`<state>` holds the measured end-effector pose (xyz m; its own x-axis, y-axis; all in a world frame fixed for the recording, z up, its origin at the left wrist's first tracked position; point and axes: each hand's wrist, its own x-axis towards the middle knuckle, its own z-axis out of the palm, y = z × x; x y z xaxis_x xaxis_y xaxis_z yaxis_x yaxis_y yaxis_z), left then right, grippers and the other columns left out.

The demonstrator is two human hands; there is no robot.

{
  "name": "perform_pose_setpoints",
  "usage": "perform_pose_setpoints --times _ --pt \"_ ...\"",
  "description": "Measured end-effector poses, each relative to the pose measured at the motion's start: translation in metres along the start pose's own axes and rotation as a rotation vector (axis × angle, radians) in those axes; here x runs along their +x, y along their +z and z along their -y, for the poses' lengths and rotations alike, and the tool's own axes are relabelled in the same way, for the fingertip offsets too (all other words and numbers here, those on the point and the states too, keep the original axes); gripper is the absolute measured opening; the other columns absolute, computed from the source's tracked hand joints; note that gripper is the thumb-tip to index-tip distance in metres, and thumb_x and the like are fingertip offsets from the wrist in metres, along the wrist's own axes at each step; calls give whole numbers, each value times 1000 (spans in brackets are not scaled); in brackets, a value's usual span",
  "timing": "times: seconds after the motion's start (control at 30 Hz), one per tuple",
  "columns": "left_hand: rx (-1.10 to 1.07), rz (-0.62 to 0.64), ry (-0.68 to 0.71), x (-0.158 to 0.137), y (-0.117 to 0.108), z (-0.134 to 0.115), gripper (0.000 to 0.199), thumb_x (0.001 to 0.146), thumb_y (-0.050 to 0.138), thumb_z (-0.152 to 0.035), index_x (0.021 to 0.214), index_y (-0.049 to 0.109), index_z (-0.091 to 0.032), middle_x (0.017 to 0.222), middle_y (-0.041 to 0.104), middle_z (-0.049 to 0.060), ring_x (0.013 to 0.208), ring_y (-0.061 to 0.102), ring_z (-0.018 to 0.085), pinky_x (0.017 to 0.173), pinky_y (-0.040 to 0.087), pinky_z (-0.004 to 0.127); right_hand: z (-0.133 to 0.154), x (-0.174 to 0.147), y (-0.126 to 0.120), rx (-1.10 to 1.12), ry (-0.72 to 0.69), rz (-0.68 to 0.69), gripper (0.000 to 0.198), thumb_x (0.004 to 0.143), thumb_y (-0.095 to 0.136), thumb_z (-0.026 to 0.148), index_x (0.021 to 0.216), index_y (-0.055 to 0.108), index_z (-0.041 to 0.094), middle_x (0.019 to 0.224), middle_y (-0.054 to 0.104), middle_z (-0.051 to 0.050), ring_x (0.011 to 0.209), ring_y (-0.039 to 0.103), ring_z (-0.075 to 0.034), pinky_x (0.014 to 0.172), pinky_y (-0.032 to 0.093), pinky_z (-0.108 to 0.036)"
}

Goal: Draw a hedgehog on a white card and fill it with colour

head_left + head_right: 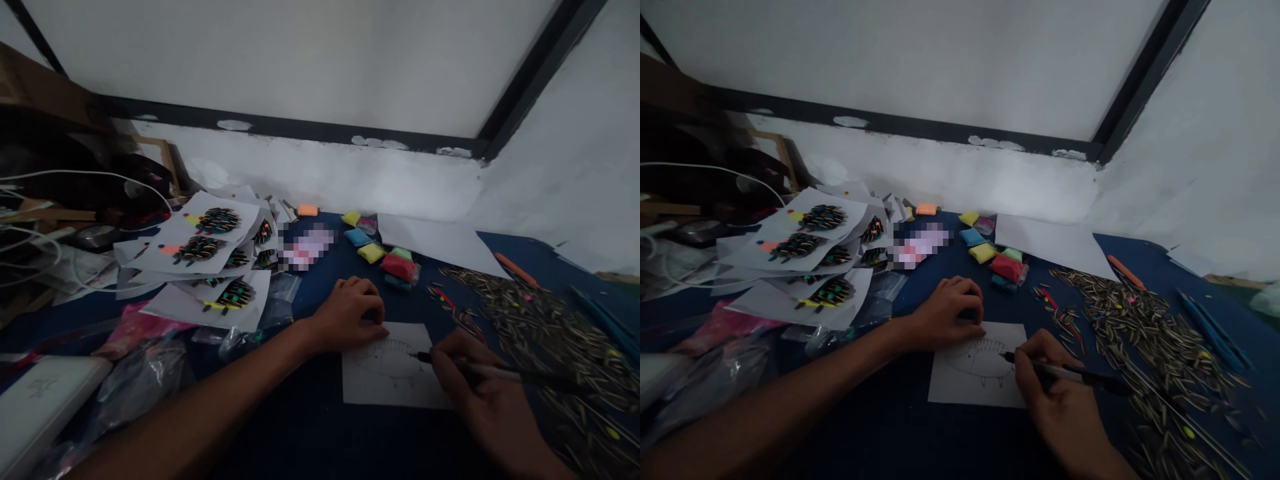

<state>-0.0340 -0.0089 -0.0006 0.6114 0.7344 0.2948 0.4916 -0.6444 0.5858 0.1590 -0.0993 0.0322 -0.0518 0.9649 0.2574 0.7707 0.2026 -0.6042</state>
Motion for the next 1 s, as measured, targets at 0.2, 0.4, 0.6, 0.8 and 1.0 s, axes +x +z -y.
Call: perform_pose_setpoints --times 0.2,0.4,0.6,0.8,1.0 --pt "-5 -10 2 -1 0 0 16 73 71 -35 77 64 -22 100 56 1 100 50 20 88 31 37 2 -8 16 80 8 122 23 86 46 34 65 49 25 52 47 5 43 46 -12 38 36 -21" --pt "-11 -11 5 0 0 -1 15 73 71 -35 76 64 -21 99 56 1 100 50 20 85 32 36 0 -6 22 95 17 117 24 86 45 35 65 50 24 53 47 4 43 45 -11 38 34 -22" --pt "-1 -17 2 0 0 0 15 72 71 -34 76 65 -22 99 56 1 99 50 20 86 32 36 -2 -7 22 119 28 163 24 87 45 37 68 51 24 54 45 5 43 42 -11 38 32 -23" --pt "2 -15 4 0 1 0 16 72 71 -35 76 65 -22 100 56 1 100 50 20 86 32 36 -3 -7 24 139 45 177 25 88 45 38 69 51 24 54 45 5 44 42 -12 39 32 -23" --pt "5 -14 9 0 0 0 16 73 71 -36 76 65 -22 100 57 2 100 50 20 86 32 36 -3 -7 23 118 37 170 22 88 45 36 69 50 25 53 45 6 43 41 -11 39 32 -23"
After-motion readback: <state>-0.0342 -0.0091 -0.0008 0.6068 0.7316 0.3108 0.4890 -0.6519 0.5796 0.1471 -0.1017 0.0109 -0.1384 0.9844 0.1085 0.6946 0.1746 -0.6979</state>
